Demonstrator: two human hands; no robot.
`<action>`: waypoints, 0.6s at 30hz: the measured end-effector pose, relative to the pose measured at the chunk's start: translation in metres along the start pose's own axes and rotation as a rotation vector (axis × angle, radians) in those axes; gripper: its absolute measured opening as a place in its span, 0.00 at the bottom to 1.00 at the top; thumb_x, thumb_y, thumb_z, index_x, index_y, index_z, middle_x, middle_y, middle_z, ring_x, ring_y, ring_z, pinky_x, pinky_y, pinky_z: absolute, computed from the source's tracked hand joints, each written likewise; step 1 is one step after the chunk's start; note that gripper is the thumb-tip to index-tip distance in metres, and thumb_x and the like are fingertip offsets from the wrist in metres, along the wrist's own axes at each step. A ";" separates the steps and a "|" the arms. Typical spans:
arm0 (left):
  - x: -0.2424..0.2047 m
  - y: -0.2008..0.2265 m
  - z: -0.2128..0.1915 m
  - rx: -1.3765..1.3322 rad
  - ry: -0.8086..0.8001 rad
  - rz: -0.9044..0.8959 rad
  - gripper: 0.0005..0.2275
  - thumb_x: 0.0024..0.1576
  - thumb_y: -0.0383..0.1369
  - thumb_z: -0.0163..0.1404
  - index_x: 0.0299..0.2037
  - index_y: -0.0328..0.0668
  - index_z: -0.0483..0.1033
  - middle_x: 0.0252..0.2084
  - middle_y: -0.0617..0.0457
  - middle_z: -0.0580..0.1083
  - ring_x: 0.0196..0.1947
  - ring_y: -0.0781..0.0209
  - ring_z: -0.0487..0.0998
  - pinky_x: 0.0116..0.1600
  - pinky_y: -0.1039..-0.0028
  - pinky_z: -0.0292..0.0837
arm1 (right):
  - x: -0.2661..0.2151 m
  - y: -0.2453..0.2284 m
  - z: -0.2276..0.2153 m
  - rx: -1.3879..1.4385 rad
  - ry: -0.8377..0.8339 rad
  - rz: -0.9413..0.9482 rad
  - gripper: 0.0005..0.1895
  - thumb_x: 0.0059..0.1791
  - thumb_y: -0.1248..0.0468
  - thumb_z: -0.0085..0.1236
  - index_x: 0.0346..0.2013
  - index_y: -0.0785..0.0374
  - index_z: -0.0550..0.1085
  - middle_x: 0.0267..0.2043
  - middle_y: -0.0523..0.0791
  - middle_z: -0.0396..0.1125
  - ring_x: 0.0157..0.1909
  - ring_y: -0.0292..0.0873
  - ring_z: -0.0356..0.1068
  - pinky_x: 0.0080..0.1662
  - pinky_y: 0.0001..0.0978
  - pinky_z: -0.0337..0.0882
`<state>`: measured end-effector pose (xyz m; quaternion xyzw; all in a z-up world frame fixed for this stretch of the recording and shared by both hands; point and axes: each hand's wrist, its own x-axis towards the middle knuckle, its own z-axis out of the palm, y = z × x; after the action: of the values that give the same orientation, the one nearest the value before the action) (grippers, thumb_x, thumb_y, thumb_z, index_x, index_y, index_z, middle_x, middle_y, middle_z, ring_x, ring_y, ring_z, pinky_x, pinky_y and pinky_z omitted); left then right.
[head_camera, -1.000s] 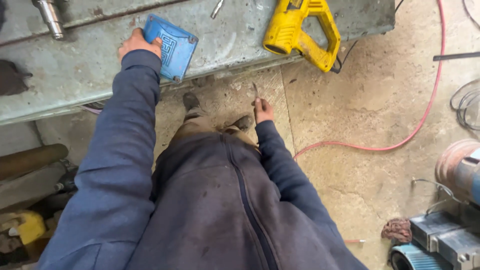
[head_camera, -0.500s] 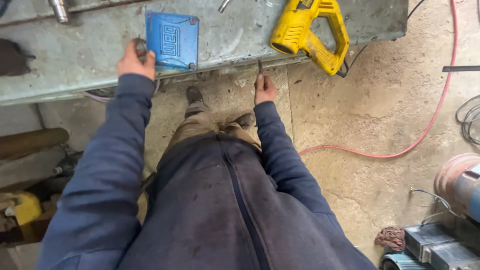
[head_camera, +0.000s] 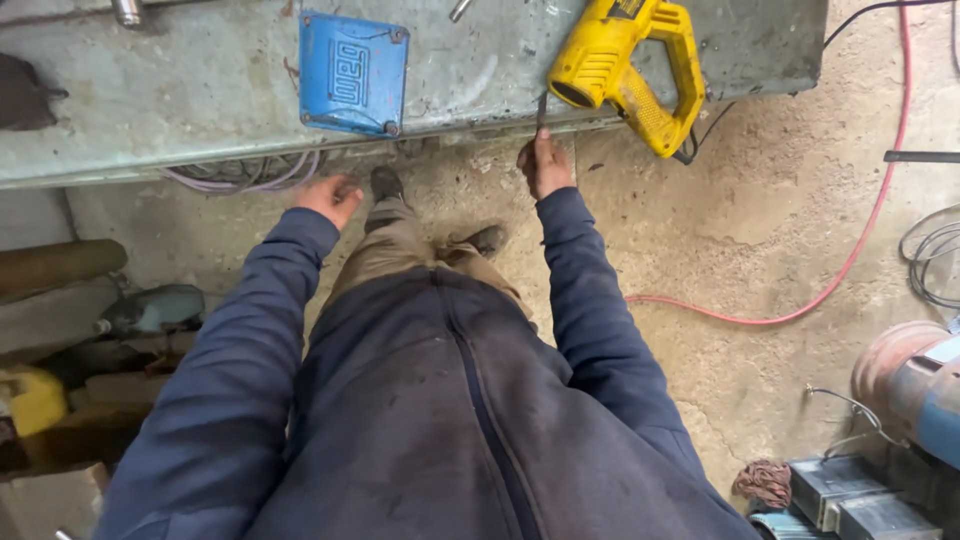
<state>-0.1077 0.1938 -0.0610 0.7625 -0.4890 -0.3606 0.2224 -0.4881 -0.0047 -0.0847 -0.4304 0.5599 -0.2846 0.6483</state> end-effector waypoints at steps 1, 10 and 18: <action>0.000 0.003 0.001 -0.012 -0.058 -0.003 0.19 0.59 0.43 0.55 0.55 0.39 0.78 0.45 0.43 0.81 0.43 0.48 0.82 0.48 0.63 0.76 | 0.015 0.015 -0.008 -0.072 -0.037 -0.035 0.35 0.58 0.36 0.37 0.23 0.60 0.72 0.17 0.39 0.59 0.19 0.35 0.55 0.26 0.31 0.54; 0.000 -0.030 -0.002 0.117 -0.163 -0.046 0.22 0.57 0.47 0.56 0.55 0.40 0.79 0.49 0.42 0.80 0.51 0.46 0.81 0.56 0.63 0.74 | -0.003 0.229 -0.062 -0.224 0.094 0.272 0.37 0.55 0.34 0.44 0.18 0.62 0.71 0.17 0.44 0.65 0.22 0.41 0.63 0.29 0.38 0.63; 0.026 -0.092 0.042 0.148 -0.223 -0.052 0.25 0.56 0.49 0.54 0.57 0.40 0.77 0.56 0.39 0.77 0.57 0.42 0.76 0.62 0.60 0.70 | -0.011 0.164 -0.060 0.081 0.209 -0.159 0.22 0.57 0.49 0.50 0.46 0.68 0.74 0.41 0.49 0.71 0.44 0.41 0.70 0.50 0.34 0.70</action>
<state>-0.0792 0.2101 -0.1605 0.7445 -0.5160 -0.4115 0.1003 -0.5676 0.0667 -0.2239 -0.4150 0.5767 -0.4007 0.5785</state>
